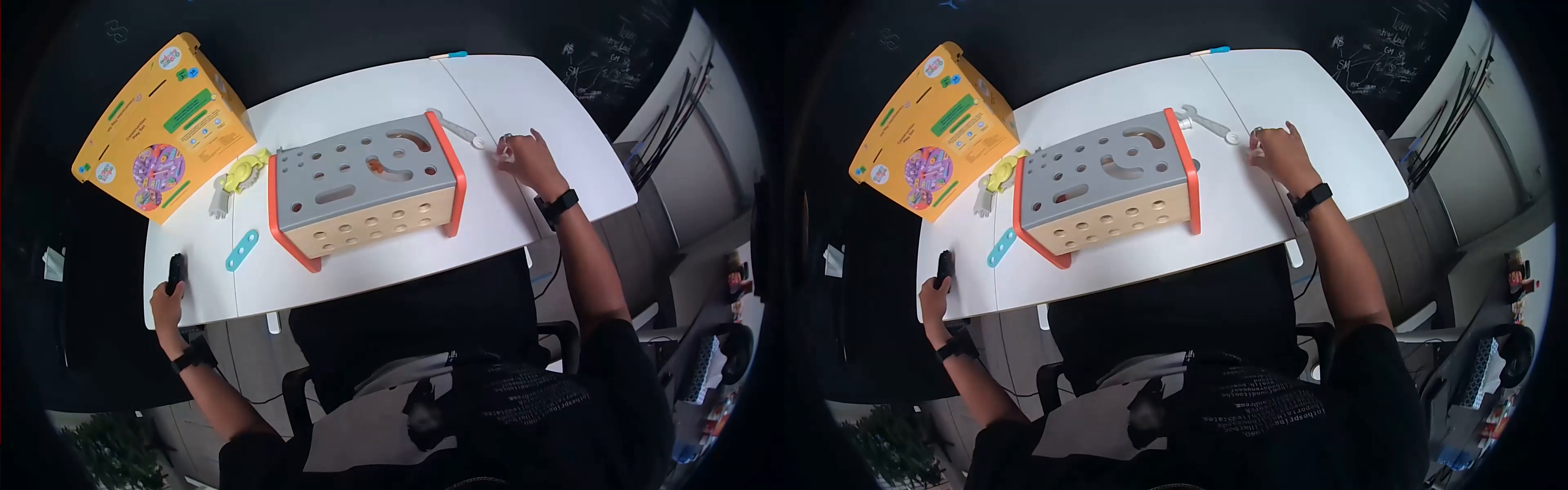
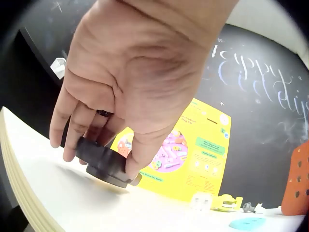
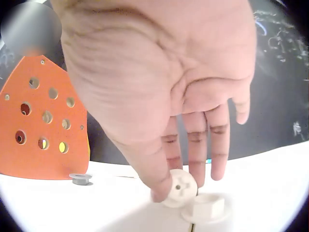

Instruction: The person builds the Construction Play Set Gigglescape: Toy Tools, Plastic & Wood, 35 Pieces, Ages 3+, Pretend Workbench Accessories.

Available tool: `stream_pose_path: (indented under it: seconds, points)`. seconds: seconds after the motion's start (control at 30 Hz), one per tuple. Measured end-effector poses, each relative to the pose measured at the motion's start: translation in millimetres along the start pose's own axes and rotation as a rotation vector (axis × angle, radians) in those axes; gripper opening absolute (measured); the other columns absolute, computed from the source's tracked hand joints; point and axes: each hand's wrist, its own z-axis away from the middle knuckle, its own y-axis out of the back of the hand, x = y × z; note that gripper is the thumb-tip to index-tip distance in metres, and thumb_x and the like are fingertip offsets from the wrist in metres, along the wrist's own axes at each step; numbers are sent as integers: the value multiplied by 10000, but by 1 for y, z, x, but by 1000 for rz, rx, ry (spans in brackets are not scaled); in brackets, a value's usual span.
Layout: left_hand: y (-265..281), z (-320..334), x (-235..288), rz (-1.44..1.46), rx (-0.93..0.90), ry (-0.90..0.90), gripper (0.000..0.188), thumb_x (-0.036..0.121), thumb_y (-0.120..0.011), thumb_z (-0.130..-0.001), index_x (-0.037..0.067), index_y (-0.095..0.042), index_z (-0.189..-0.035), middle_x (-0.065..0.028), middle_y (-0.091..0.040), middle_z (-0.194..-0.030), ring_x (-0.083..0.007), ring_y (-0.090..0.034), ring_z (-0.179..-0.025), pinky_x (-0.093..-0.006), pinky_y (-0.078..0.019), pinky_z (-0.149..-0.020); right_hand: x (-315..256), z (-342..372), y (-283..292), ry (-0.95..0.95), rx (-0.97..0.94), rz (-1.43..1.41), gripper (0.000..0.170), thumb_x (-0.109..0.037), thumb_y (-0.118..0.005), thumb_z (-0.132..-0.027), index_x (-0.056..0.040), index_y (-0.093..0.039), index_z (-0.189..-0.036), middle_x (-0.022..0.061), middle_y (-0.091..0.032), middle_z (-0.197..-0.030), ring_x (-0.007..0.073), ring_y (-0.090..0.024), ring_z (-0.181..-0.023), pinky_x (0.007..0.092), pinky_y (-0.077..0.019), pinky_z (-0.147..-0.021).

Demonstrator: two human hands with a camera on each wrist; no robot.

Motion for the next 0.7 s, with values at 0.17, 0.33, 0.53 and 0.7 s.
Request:
stream_pose_path:
  seconds: [0.17,0.33,0.53,0.7]
  points:
    - [-2,-12,-1,-5,-86,75,471,351,-798,-864,-43,-713,-1107,-233,-748,-984,-352,-741,-913,-438,-555,-803,-19,-13,11,64,148,-425,230,-13,-818,-783,-44,-675,-961,105,-711,-883,249,-742,-921,421,-572,-940]
    - [67,30,124,55,256,-275,634,326,-828,-879,-44,-608,-1344,-254,-684,-1271,-383,-680,-1172,-439,-527,-995,-58,-2,98,140,141,-760,230,53,-779,-850,13,-677,-1052,86,-720,-1015,194,-739,-972,320,-631,-848]
    - [81,76,279,526,-36,-729,667,376,-804,-893,-20,-600,-1389,-227,-651,-1325,-344,-600,-1283,-434,-487,-1045,-124,-5,151,778,130,-323,248,68,-749,-822,-19,-776,-1053,134,-740,-1118,293,-741,-992,366,-630,-858]
    - [50,70,323,422,-176,-896,903,582,-831,-788,-10,-577,-1421,-251,-562,-1447,-401,-550,-1343,-458,-454,-1105,-154,-12,128,759,94,-203,246,103,-690,-855,-6,-771,-1061,163,-741,-912,311,-749,-837,371,-606,-772]
